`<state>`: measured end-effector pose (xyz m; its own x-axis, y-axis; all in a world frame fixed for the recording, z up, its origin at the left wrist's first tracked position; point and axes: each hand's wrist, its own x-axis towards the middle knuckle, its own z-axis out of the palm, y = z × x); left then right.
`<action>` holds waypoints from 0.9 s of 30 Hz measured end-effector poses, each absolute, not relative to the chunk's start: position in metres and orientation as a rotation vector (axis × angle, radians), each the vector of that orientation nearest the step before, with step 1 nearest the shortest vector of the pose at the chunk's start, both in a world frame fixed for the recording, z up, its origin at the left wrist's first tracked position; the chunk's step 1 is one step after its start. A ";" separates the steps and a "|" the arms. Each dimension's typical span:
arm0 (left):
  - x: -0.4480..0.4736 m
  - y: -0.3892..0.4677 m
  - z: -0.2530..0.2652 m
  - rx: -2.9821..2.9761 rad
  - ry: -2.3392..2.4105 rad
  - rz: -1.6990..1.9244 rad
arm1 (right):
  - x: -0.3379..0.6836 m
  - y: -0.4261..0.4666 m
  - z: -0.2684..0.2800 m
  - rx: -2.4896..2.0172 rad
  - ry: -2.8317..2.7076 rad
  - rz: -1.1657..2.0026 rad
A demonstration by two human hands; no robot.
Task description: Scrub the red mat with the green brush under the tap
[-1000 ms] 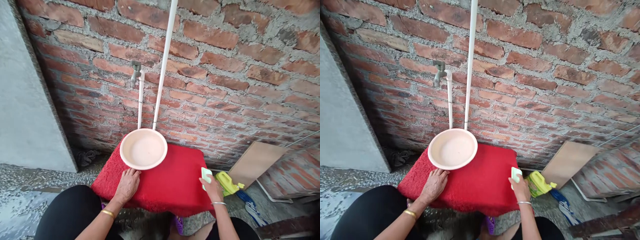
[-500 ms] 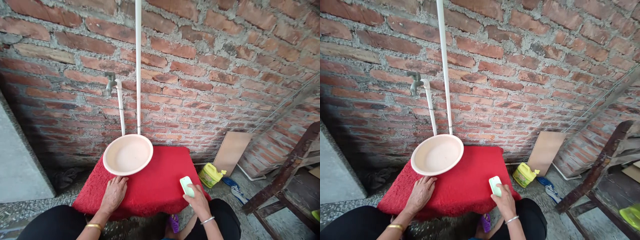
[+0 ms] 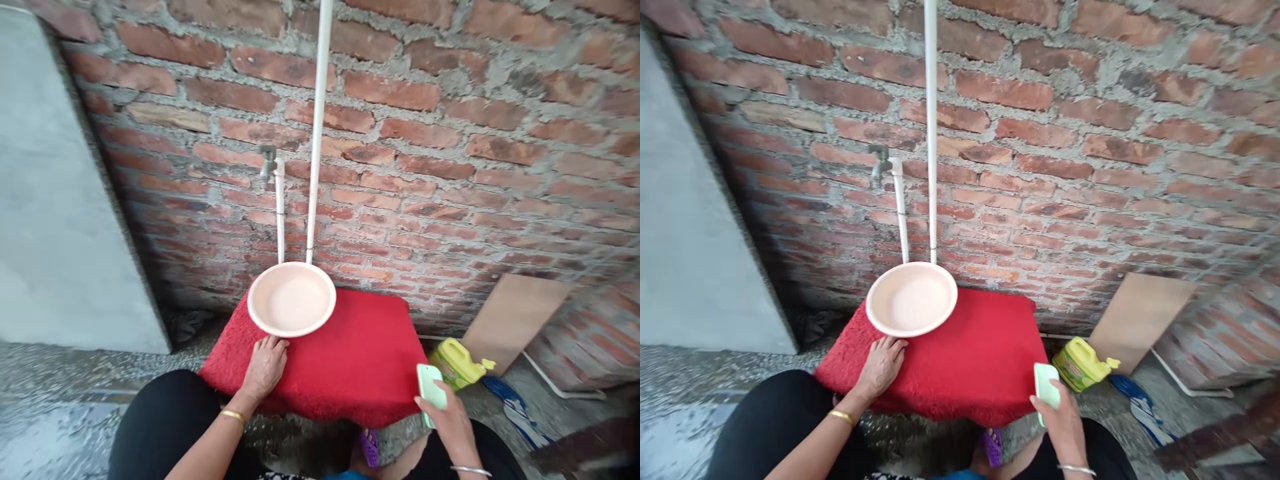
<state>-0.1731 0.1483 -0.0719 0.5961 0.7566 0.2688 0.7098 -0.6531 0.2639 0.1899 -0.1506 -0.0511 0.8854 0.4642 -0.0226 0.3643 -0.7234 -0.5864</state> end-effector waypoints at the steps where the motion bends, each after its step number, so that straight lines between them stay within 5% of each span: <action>1: -0.172 0.148 -0.070 2.677 1.256 0.524 | 0.195 -0.152 -0.051 -2.493 -0.584 0.209; 6: -0.169 0.151 -0.061 2.607 1.285 0.396 | 0.172 -0.123 -0.036 -2.546 -0.711 0.173; 16: -0.179 0.153 -0.047 2.546 1.168 0.300 | -0.049 0.027 0.000 -2.304 -1.755 0.460; 27: -0.175 0.165 -0.057 1.698 1.189 0.840 | 0.089 -0.022 -0.049 -2.279 -1.017 0.573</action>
